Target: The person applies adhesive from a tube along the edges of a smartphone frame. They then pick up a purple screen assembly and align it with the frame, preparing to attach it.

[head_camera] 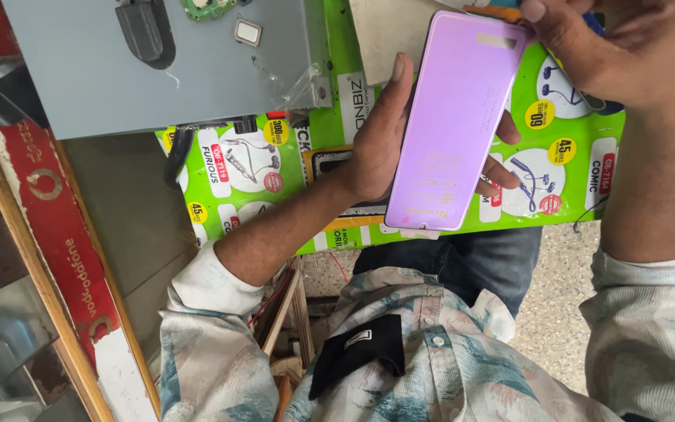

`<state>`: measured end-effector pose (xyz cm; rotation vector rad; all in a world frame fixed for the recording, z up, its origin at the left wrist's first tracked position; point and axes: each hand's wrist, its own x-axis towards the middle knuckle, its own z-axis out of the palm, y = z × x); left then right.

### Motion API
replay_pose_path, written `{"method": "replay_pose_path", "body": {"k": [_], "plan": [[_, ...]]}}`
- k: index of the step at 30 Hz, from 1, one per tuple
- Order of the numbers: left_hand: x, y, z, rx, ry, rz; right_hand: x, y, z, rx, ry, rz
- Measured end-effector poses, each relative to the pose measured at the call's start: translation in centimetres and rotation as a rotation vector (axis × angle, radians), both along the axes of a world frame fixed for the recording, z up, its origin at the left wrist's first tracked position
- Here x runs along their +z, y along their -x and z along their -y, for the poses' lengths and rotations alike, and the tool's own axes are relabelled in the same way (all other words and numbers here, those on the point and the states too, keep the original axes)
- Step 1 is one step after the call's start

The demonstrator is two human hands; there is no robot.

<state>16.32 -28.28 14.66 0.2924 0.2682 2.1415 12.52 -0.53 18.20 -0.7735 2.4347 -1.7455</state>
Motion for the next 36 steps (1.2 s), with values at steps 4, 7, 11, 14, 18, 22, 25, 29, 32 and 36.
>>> {"method": "replay_pose_path", "body": {"k": [4,7,11,14,18,22,25,29,32,36], "plan": [[-0.3,-0.2,-0.2,0.004,-0.023,-0.065,-0.4,-0.3,-0.2,-0.093,0.096,0.085],[-0.7,0.0,-0.3,-0.007,-0.001,-0.096,-0.2,-0.4,0.0,-0.106,0.108,0.074],[-1.0,0.2,-0.1,0.018,-0.006,-0.108,0.2,-0.1,0.9,-0.028,0.012,-0.083],[-1.0,0.1,-0.1,0.048,0.007,-0.041,0.5,0.0,1.9,-0.048,-0.057,-0.219],[-0.8,0.2,-0.5,0.096,0.069,-0.017,1.7,-0.1,3.4,-0.063,-0.147,-0.412],[-0.2,0.4,-0.4,0.152,0.232,-0.127,3.4,0.0,4.5,-0.083,-0.252,-0.547],[0.3,0.6,-0.2,0.173,0.358,-0.215,3.9,-0.1,5.0,-0.103,-0.347,-0.592],[0.8,0.7,0.1,0.197,0.422,-0.313,3.5,-0.2,5.3,-0.090,-0.283,-0.553],[1.2,0.8,0.1,0.192,0.461,-0.330,2.9,-0.2,5.2,-0.088,-0.234,-0.509],[1.6,0.7,0.4,0.188,0.478,-0.324,2.3,-0.2,4.9,-0.089,-0.202,-0.472]]}}
